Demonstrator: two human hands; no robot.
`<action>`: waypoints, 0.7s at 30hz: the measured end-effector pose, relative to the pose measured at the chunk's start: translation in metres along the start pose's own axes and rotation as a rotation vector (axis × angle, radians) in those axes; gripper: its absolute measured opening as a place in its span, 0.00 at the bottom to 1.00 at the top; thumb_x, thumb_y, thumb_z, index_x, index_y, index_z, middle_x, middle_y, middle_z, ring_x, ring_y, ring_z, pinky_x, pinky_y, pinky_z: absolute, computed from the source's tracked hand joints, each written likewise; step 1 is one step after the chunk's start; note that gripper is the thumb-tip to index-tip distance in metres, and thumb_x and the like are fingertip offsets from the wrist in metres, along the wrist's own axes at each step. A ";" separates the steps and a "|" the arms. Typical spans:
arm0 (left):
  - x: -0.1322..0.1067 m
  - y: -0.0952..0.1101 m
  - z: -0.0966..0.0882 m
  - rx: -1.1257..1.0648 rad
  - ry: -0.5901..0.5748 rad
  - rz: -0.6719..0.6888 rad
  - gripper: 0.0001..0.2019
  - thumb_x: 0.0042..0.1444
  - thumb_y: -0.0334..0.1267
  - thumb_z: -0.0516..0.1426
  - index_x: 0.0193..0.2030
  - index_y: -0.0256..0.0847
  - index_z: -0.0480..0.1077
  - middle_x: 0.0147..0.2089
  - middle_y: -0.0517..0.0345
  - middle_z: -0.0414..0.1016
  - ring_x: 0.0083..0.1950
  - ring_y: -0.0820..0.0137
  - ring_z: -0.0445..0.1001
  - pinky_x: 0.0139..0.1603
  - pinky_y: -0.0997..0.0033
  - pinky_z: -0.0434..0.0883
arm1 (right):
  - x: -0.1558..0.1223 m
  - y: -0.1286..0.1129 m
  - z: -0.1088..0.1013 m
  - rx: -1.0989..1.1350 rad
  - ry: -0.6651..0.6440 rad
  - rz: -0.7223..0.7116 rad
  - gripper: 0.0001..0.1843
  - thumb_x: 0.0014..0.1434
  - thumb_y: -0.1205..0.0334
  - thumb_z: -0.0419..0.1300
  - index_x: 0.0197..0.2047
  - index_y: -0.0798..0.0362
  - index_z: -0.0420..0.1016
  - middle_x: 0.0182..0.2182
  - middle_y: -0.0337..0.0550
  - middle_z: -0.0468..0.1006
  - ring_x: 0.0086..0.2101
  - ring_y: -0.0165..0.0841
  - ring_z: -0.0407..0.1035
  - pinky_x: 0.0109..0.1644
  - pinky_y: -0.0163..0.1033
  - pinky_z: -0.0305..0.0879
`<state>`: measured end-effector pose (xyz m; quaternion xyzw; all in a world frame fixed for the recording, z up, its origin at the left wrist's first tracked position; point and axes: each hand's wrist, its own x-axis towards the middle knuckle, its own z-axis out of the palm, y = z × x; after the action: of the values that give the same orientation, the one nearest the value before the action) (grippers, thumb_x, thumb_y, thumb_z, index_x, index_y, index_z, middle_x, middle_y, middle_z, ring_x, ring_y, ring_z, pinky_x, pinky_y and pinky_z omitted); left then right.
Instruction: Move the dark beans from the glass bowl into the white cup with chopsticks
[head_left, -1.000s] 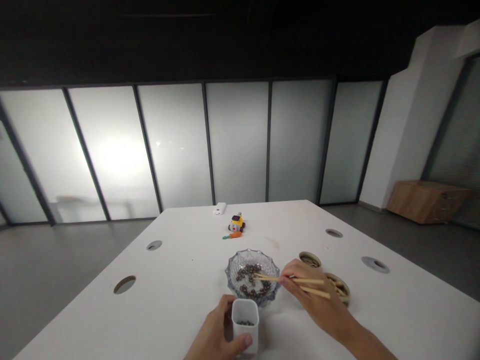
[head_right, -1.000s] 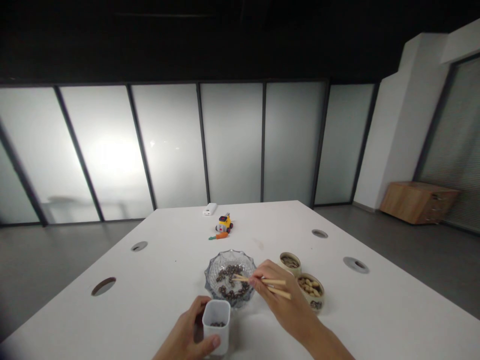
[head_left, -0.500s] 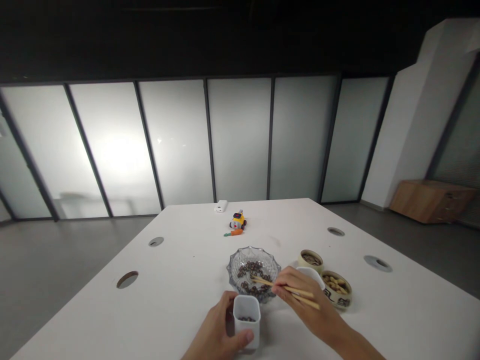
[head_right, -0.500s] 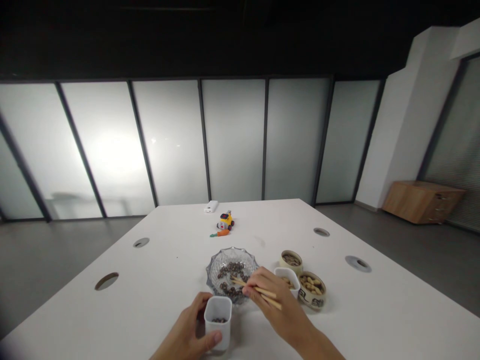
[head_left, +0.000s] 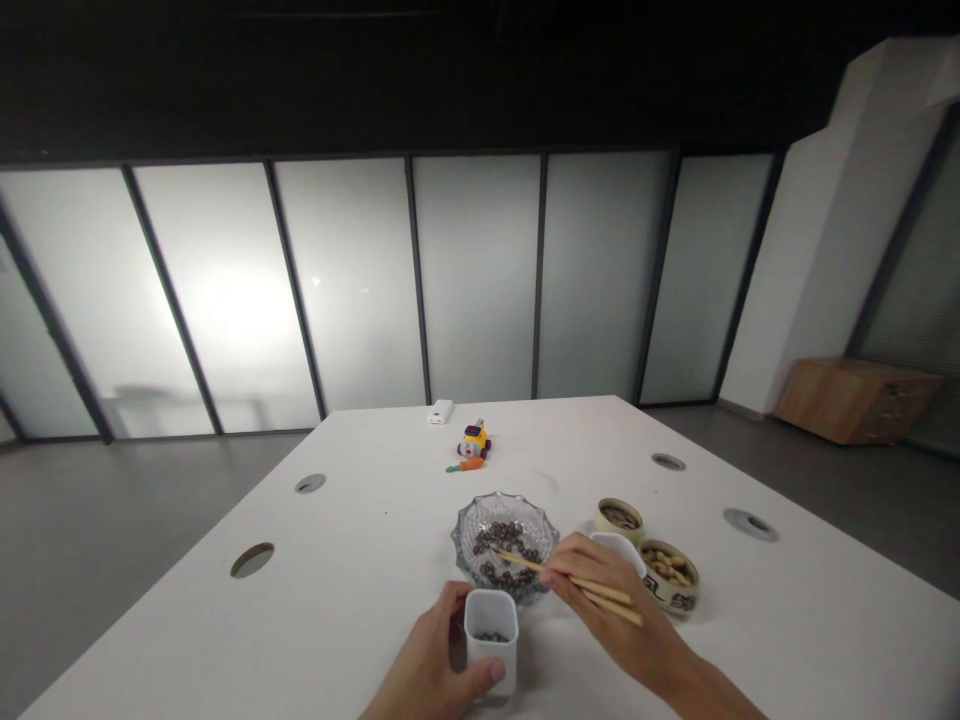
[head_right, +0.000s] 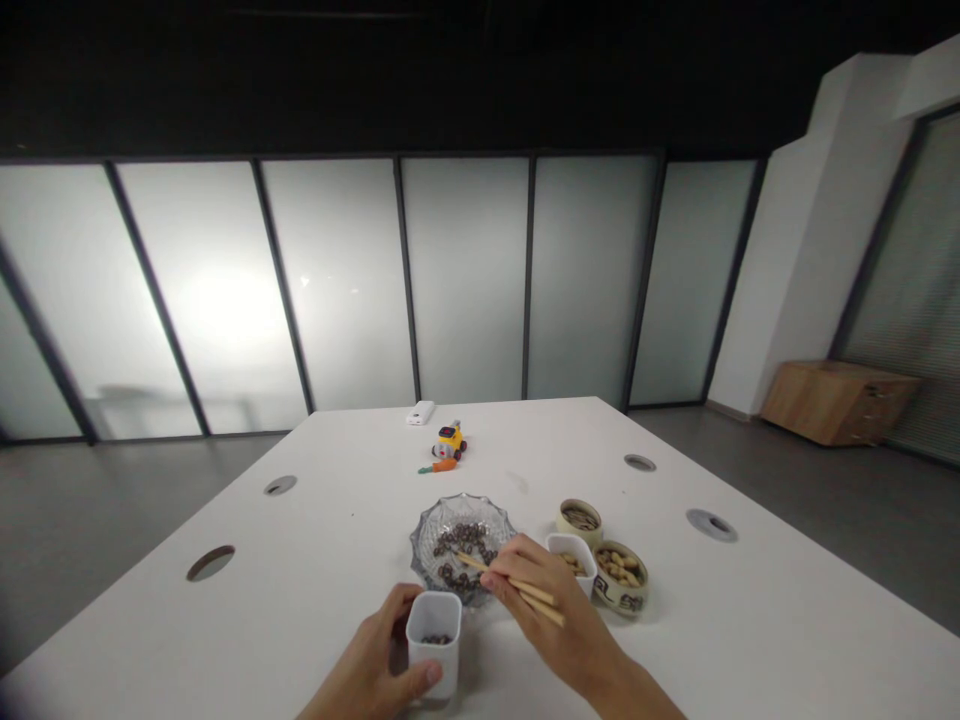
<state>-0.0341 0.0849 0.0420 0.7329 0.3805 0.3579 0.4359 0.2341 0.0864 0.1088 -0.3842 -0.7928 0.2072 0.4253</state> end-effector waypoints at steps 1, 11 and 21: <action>0.000 0.000 0.000 -0.003 -0.002 -0.001 0.29 0.59 0.59 0.66 0.55 0.40 0.66 0.49 0.49 0.83 0.47 0.58 0.78 0.46 0.67 0.69 | 0.002 -0.003 -0.003 -0.002 0.033 0.005 0.20 0.77 0.49 0.55 0.37 0.49 0.81 0.36 0.43 0.80 0.37 0.37 0.76 0.43 0.40 0.71; -0.002 0.006 0.000 -0.015 0.012 -0.059 0.25 0.57 0.49 0.66 0.56 0.40 0.67 0.51 0.50 0.82 0.50 0.57 0.78 0.50 0.67 0.69 | 0.010 -0.049 -0.049 0.005 0.158 0.130 0.24 0.74 0.42 0.57 0.33 0.48 0.82 0.31 0.42 0.81 0.33 0.37 0.75 0.37 0.39 0.69; -0.002 0.009 0.001 -0.024 0.012 -0.080 0.24 0.56 0.46 0.66 0.56 0.40 0.67 0.51 0.50 0.83 0.50 0.57 0.79 0.50 0.68 0.70 | 0.006 -0.061 -0.047 -0.017 0.167 0.058 0.23 0.75 0.45 0.57 0.33 0.47 0.80 0.30 0.39 0.81 0.31 0.34 0.75 0.35 0.37 0.68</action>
<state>-0.0319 0.0798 0.0495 0.7096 0.4081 0.3491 0.4562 0.2447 0.0538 0.1781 -0.4266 -0.7450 0.1798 0.4804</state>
